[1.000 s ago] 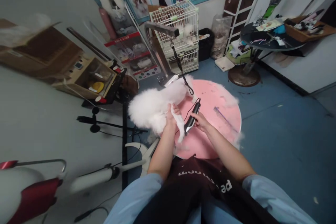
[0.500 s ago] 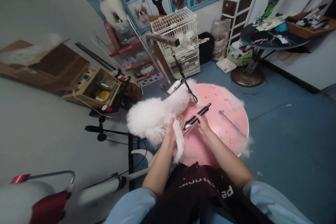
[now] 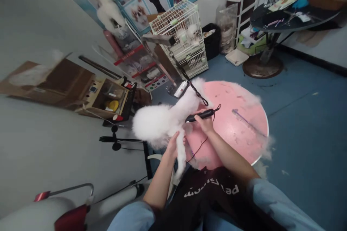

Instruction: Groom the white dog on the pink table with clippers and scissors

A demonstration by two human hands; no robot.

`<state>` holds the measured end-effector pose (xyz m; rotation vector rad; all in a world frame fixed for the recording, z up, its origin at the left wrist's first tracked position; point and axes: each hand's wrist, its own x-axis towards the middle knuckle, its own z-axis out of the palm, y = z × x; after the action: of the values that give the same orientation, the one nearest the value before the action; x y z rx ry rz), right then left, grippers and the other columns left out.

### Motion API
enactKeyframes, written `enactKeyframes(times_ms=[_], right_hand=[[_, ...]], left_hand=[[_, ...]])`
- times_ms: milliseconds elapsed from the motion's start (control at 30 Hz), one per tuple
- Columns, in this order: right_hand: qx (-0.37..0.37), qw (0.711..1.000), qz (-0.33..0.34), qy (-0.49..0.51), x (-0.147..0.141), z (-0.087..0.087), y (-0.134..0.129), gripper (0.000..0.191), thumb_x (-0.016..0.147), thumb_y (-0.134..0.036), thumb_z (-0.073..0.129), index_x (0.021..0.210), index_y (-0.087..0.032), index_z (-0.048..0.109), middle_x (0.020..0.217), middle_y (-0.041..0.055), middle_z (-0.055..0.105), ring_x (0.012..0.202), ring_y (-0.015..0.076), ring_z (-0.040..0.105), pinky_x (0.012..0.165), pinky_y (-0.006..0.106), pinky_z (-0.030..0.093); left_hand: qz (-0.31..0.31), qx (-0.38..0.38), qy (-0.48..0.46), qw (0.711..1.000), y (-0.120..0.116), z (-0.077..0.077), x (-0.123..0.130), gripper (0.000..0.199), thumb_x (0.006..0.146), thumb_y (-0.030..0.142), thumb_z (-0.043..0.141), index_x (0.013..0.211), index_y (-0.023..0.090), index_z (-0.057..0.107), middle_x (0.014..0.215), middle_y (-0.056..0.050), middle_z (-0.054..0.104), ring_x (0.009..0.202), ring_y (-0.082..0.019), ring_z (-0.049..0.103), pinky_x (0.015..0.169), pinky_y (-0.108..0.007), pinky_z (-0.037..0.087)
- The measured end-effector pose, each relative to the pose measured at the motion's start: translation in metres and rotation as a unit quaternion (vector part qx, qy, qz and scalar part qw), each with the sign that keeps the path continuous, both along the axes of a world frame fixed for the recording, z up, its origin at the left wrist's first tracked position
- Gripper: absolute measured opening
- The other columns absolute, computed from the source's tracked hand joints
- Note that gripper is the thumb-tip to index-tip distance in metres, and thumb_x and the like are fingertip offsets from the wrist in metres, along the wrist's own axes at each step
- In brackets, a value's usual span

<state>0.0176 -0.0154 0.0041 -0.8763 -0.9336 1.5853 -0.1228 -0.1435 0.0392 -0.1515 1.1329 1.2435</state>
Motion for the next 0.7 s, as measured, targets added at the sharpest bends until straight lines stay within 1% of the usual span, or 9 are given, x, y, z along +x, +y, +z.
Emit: enactKeyframes(times_ms=[67,167,233,333,433,500,600,667,700], right_hand=[[0.036,0.998,0.032,-0.033,-0.008,-0.002,-0.008,0.017,0.063,-0.024,0.071,0.078,-0.023,0.062,0.084,0.0005,0.068,0.086,0.0181,0.063,0.087,0.032,0.050],[0.040,0.994,0.080,-0.062,-0.010,-0.012,-0.021,0.015,0.062,-0.024,0.071,0.076,-0.023,0.066,0.082,0.0014,0.068,0.083,0.0197,0.064,0.086,0.034,0.050],[0.008,0.998,0.041,-0.042,-0.005,-0.013,-0.025,0.011,0.066,-0.026,0.068,0.076,-0.022,0.065,0.081,0.0020,0.068,0.082,0.0197,0.064,0.084,0.034,0.051],[-0.030,0.998,-0.046,0.011,-0.002,-0.001,-0.025,0.012,0.070,-0.030,0.064,0.080,-0.023,0.061,0.086,0.0021,0.068,0.086,0.0197,0.063,0.086,0.035,0.051],[-0.017,1.000,0.000,0.012,-0.006,0.014,-0.027,0.014,0.065,-0.026,0.068,0.077,-0.024,0.061,0.084,0.0017,0.068,0.085,0.0199,0.063,0.088,0.035,0.050],[-0.010,1.000,0.027,0.012,-0.008,0.017,-0.032,0.015,0.063,-0.024,0.069,0.075,-0.024,0.061,0.083,0.0014,0.068,0.084,0.0194,0.063,0.088,0.034,0.050],[-0.031,0.998,-0.016,0.058,-0.009,0.013,-0.039,0.015,0.066,-0.025,0.068,0.077,-0.023,0.058,0.083,0.0004,0.069,0.082,0.0177,0.064,0.085,0.033,0.051],[-0.070,0.992,-0.046,0.093,-0.012,0.006,-0.041,0.015,0.068,-0.027,0.067,0.078,-0.022,0.057,0.082,0.0000,0.069,0.076,0.0159,0.064,0.074,0.029,0.052],[-0.092,0.989,-0.038,0.109,-0.014,0.002,-0.042,0.015,0.068,-0.028,0.067,0.078,-0.022,0.057,0.081,-0.0001,0.069,0.071,0.0147,0.062,0.066,0.026,0.051]], left_hand=[[-0.035,-0.004,0.000,0.999,-0.007,0.004,-0.005,0.027,0.090,0.034,0.056,0.083,0.009,0.066,0.054,-0.008,0.059,0.040,-0.015,0.055,0.037,-0.021,0.040],[-0.071,-0.018,0.020,0.997,-0.015,0.011,-0.008,0.031,0.090,0.039,0.055,0.080,0.011,0.064,0.051,-0.005,0.055,0.038,-0.013,0.050,0.036,-0.020,0.036],[-0.081,-0.031,0.032,0.996,-0.020,0.016,-0.009,0.033,0.090,0.041,0.054,0.078,0.011,0.063,0.054,-0.005,0.054,0.039,-0.011,0.048,0.037,-0.020,0.036],[-0.070,-0.026,0.052,0.996,-0.023,0.023,-0.008,0.031,0.089,0.039,0.053,0.076,0.012,0.061,0.061,-0.005,0.056,0.040,-0.009,0.046,0.038,-0.021,0.036],[-0.062,-0.027,0.050,0.996,-0.023,0.029,-0.007,0.031,0.090,0.039,0.051,0.075,0.013,0.059,0.063,-0.005,0.055,0.039,-0.008,0.040,0.037,-0.021,0.033],[-0.058,-0.026,0.037,0.997,-0.024,0.031,-0.008,0.032,0.090,0.040,0.050,0.074,0.013,0.057,0.062,-0.003,0.051,0.039,-0.007,0.038,0.037,-0.020,0.031],[-0.052,-0.019,0.024,0.998,-0.025,0.035,-0.010,0.035,0.091,0.043,0.048,0.074,0.013,0.055,0.061,-0.002,0.047,0.040,-0.006,0.035,0.037,-0.019,0.027],[-0.054,-0.012,0.019,0.998,-0.026,0.039,-0.011,0.036,0.092,0.044,0.045,0.075,0.013,0.055,0.061,-0.001,0.045,0.040,-0.006,0.032,0.037,-0.019,0.027],[-0.055,-0.008,0.016,0.998,-0.026,0.041,-0.011,0.037,0.093,0.045,0.044,0.076,0.014,0.054,0.060,-0.001,0.044,0.040,-0.006,0.031,0.037,-0.019,0.027]])
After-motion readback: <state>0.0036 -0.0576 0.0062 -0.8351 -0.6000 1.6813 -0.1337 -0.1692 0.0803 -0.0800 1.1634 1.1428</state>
